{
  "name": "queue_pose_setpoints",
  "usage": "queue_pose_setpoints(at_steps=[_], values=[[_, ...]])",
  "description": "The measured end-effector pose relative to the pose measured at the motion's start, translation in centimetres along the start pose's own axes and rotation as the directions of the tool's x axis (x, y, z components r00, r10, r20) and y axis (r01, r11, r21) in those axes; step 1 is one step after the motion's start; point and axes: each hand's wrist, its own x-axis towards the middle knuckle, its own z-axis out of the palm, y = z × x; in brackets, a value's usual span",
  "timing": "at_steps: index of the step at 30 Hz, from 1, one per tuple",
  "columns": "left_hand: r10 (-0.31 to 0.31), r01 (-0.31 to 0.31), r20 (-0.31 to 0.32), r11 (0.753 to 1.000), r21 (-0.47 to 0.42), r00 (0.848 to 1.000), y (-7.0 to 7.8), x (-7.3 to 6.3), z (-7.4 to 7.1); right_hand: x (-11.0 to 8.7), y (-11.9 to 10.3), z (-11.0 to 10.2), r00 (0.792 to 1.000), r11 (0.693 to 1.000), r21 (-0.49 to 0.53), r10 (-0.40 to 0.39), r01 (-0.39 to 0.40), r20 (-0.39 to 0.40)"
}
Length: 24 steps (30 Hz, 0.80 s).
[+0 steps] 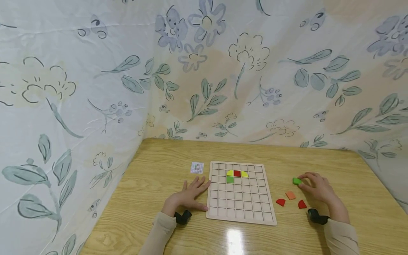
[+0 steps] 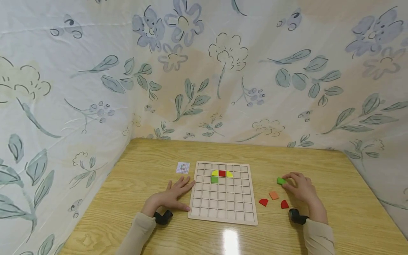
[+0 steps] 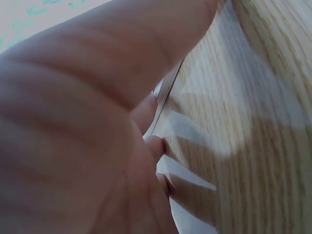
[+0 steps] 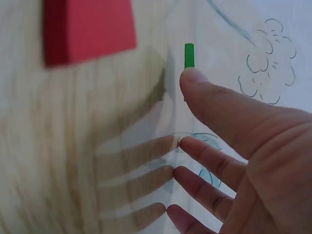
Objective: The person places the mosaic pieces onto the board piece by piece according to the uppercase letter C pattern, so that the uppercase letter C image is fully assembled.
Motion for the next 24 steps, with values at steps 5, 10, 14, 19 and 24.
queue_pose_setpoints(at_steps=[5,10,14,19,24], values=[[0.007,-0.007,0.003,1.000,-0.003,1.000,0.0,0.0,-0.1,0.0,-0.7,0.0,0.999,0.998,0.040,-0.040,0.041,-0.019],[0.014,-0.014,0.008,1.000,-0.002,1.000,0.1,-0.1,-0.1,0.2,-1.7,0.1,0.998,0.998,0.037,-0.050,0.051,-0.039],[0.017,-0.017,0.007,1.000,-0.003,1.000,0.0,-0.1,-0.1,0.5,-2.5,0.2,0.996,0.998,0.029,-0.062,0.064,-0.059],[0.016,-0.016,0.003,1.000,-0.010,1.000,0.1,-0.1,-0.1,0.9,-3.6,0.4,0.996,0.997,0.039,-0.059,0.062,-0.071],[0.011,-0.011,0.002,1.000,-0.010,1.000,0.1,-0.1,-0.1,1.3,-4.3,0.8,0.997,0.998,0.043,-0.048,0.051,-0.068]])
